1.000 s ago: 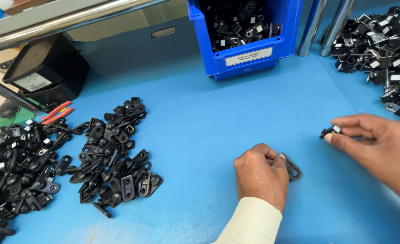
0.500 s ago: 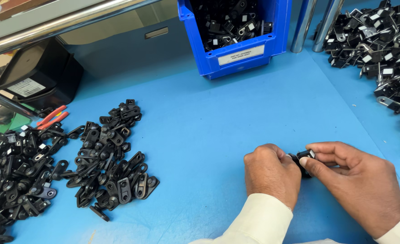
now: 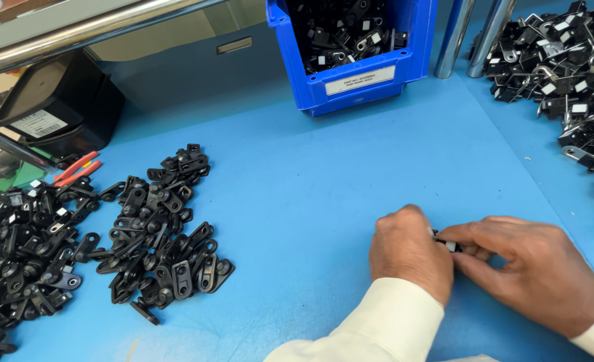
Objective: The person picks small black plastic bracket parts from piles on a blue workbench, fits a smaller component into each bracket by hand, and places the assembled parts into a blue bin. The person repeats this assembly cycle one part at a time throughout the episode.
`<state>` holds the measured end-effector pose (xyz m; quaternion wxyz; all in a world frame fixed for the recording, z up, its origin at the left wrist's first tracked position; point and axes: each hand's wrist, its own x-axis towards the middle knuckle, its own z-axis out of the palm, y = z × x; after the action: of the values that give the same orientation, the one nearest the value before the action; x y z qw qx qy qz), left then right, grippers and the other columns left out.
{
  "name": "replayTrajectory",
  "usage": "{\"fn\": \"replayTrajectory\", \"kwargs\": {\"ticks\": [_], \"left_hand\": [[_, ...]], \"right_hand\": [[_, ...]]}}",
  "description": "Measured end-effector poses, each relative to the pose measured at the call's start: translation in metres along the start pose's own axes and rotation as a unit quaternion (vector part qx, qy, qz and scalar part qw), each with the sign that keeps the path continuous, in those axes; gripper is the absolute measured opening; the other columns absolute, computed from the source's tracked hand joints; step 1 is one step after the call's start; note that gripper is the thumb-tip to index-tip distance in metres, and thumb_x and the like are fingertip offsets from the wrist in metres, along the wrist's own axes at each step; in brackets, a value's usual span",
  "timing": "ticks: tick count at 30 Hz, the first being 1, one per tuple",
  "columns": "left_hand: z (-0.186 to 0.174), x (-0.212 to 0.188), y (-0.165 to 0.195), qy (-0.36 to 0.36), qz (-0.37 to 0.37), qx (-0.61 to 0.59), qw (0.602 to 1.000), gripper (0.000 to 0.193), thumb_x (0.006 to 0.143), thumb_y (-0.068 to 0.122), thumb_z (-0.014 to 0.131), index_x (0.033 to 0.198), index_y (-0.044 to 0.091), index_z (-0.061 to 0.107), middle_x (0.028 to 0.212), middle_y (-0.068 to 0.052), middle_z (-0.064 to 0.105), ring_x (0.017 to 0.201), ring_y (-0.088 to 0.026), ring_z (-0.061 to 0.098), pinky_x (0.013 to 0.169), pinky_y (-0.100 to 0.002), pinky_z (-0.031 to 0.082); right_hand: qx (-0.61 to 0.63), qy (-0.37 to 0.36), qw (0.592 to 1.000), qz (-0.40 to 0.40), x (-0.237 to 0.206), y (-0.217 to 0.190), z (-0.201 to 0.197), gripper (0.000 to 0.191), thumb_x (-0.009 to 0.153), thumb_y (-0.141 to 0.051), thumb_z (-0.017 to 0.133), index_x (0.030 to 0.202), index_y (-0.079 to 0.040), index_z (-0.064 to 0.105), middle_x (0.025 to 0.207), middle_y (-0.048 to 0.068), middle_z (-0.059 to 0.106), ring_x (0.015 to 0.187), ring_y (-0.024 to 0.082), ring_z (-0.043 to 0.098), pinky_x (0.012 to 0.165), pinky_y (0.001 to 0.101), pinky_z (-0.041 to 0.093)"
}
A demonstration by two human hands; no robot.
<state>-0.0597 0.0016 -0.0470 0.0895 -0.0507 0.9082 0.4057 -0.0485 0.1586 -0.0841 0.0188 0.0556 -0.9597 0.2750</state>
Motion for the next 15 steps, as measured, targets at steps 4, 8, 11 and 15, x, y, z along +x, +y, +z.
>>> {"fn": "replayTrajectory", "kwargs": {"ticks": [4, 8, 11, 15], "left_hand": [[0.002, -0.006, 0.001, 0.01, 0.075, 0.067, 0.995, 0.015, 0.083, 0.001, 0.076, 0.094, -0.002, 0.065, 0.097, -0.02, 0.069, 0.089, -0.037, 0.072, 0.071, -0.044, 0.061], [0.003, -0.012, 0.002, 0.03, 0.104, 0.075, 0.991, 0.016, 0.083, 0.002, 0.077, 0.094, -0.001, 0.066, 0.098, -0.018, 0.068, 0.088, -0.034, 0.071, 0.071, -0.043, 0.06], [0.003, -0.012, 0.001, 0.034, 0.11, 0.072, 0.991, 0.019, 0.084, 0.005, 0.078, 0.097, 0.0, 0.065, 0.099, -0.018, 0.067, 0.087, -0.035, 0.071, 0.071, -0.044, 0.059], [0.005, -0.012, -0.001, 0.039, 0.074, 0.036, 0.996, 0.014, 0.086, 0.003, 0.073, 0.099, 0.0, 0.067, 0.1, -0.017, 0.068, 0.088, -0.032, 0.071, 0.071, -0.042, 0.06]], "right_hand": [[0.1, -0.008, 0.995, 0.001, 0.01, 0.008, 0.004, 0.033, 0.078, -0.016, 0.08, 0.11, -0.013, 0.081, 0.089, 0.001, 0.08, 0.074, 0.011, 0.076, 0.071, 0.0247, 0.063], [0.205, 0.048, 0.97, 0.125, 0.001, 0.003, 0.023, 0.032, 0.084, -0.007, 0.079, 0.116, -0.005, 0.08, 0.092, 0.008, 0.079, 0.077, 0.016, 0.076, 0.072, 0.0301, 0.063], [0.301, 0.052, 0.937, 0.169, -0.003, 0.002, 0.03, 0.037, 0.088, -0.003, 0.075, 0.125, -0.002, 0.076, 0.093, 0.013, 0.078, 0.079, 0.019, 0.077, 0.073, 0.0318, 0.063], [0.382, 0.038, 0.905, 0.184, 0.0, 0.002, 0.027, 0.034, 0.09, -0.002, 0.071, 0.123, 0.006, 0.076, 0.097, 0.016, 0.078, 0.082, 0.022, 0.078, 0.076, 0.0325, 0.064]]}}
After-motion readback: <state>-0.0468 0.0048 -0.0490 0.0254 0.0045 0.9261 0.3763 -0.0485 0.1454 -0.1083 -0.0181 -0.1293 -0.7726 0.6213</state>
